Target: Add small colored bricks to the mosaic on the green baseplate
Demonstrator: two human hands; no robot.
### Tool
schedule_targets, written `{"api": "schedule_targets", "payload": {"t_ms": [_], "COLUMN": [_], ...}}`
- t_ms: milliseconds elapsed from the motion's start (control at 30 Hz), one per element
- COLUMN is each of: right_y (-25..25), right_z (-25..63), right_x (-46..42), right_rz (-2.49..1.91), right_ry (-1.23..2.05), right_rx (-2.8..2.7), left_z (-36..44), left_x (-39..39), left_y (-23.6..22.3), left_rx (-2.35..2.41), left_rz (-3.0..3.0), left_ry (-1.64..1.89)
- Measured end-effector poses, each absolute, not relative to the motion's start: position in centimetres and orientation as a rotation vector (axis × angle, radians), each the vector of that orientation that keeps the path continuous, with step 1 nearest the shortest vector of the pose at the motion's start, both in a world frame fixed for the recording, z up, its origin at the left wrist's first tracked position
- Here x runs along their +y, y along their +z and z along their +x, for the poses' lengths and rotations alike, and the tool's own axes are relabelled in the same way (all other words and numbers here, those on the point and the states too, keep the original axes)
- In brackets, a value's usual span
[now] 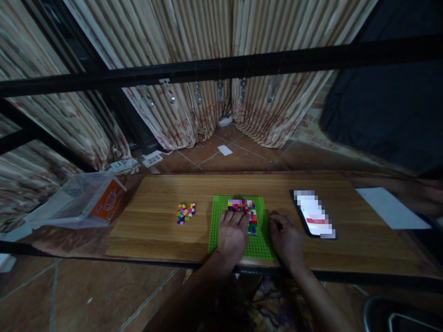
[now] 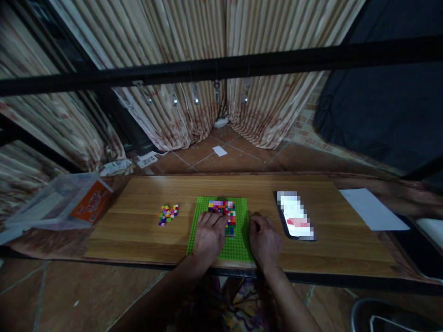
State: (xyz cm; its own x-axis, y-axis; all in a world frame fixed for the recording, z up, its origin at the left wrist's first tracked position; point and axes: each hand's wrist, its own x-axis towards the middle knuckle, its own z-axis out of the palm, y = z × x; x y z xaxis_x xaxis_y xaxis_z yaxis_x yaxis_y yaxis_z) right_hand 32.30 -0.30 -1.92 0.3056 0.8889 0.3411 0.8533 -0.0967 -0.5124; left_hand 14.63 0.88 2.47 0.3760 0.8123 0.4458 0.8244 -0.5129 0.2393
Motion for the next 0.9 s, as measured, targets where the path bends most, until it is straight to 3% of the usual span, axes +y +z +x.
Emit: {"api": "schedule_targets", "payload": {"t_ms": [900], "right_y": [-1.83], "right_z": [32.22], "right_x": [-0.30], "right_rz": [-1.960], "right_ry": [0.085], "right_rx": [-1.531], "left_z": [15.43], "left_x": [-0.07], "left_y": [3.24], "left_rx": [-1.523], "left_rz": [-2.535], "left_ry": [-0.486]}}
